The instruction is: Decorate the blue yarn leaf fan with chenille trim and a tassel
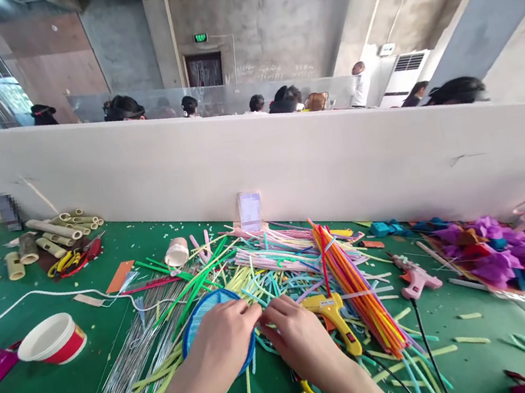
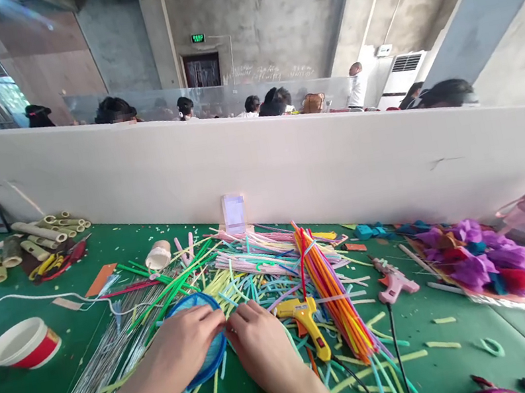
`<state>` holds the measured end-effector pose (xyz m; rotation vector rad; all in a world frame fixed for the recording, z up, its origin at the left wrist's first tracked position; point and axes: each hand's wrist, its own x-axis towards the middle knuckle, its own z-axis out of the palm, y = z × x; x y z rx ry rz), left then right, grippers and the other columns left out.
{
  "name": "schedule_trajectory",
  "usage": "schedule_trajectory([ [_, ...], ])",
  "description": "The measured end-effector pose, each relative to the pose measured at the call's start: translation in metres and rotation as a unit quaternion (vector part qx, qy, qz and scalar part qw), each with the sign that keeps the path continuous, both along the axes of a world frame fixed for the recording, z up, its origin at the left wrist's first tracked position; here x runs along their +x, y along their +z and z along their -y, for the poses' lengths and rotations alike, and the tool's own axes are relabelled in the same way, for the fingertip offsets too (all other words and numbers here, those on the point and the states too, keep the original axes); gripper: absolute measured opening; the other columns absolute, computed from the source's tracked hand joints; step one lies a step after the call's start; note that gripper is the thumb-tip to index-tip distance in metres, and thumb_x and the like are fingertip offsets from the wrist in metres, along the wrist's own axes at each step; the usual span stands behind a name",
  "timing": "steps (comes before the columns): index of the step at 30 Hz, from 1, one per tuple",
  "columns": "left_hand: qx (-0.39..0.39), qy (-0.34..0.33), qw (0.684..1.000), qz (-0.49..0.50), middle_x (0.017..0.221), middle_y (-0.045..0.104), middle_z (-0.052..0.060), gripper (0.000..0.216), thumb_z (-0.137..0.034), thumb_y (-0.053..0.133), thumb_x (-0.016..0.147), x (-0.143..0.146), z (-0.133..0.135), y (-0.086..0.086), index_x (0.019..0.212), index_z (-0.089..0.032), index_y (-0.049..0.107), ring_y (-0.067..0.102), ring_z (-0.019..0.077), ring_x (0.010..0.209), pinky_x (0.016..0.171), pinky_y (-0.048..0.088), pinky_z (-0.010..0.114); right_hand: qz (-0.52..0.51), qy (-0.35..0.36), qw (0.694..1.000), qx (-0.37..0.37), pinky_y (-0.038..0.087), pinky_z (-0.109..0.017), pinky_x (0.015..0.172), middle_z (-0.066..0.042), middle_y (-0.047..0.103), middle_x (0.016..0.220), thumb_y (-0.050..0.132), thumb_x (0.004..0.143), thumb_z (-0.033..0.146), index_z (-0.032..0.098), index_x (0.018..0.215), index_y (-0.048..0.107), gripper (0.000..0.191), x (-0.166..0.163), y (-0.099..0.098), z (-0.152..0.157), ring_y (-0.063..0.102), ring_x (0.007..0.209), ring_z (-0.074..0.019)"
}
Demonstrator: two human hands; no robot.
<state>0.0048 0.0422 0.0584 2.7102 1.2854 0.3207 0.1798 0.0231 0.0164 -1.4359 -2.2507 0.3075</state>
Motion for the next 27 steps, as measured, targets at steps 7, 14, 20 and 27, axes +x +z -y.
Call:
schedule_trajectory([
  [7,-0.007,-0.025,0.993,0.112,0.085,0.069,0.005,0.025,-0.014,0.045,0.094,0.011,-0.002,0.026,0.087,-0.022,0.068,0.064,0.0202,0.075,0.066,0.044,0.03,-0.115,-0.032,0.993,-0.008,0.042,-0.024,0.065,0.0,0.06,0.08,0.058,0.082,0.01,0.02,0.076,0.053,0.012,0.009,0.026,0.009,0.058,0.074,-0.0156],
  [14,0.004,-0.035,0.985,0.168,0.086,0.068,0.003,0.025,-0.015,0.046,0.094,0.023,-0.009,0.044,0.083,-0.023,0.068,0.063,0.0209,0.085,0.075,0.045,0.03,-0.18,-0.029,0.983,0.014,0.038,-0.021,0.061,0.003,0.061,0.071,0.057,0.071,0.01,0.02,0.07,0.055,0.011,0.023,0.05,0.002,0.055,0.066,-0.0119],
  [20,0.012,-0.032,0.987,0.158,0.088,0.067,0.002,0.023,-0.016,0.047,0.094,0.023,-0.019,0.036,0.083,-0.023,0.066,0.063,0.0222,0.089,0.078,0.044,0.031,-0.207,-0.011,0.978,0.016,0.035,-0.021,0.057,0.004,0.059,0.065,0.057,0.062,0.007,0.019,0.065,0.057,0.012,0.024,0.05,-0.01,0.052,0.061,-0.0112],
  [27,-0.009,-0.027,0.976,0.215,0.087,0.067,0.002,0.02,-0.025,0.047,0.096,0.014,-0.012,0.04,0.081,-0.023,0.061,0.061,0.0206,0.086,0.077,0.045,0.03,-0.319,0.019,0.947,-0.034,0.038,-0.022,0.06,0.003,0.057,0.07,0.058,0.079,0.016,0.018,0.075,0.06,0.005,0.037,0.053,-0.013,0.05,0.065,-0.0113],
])
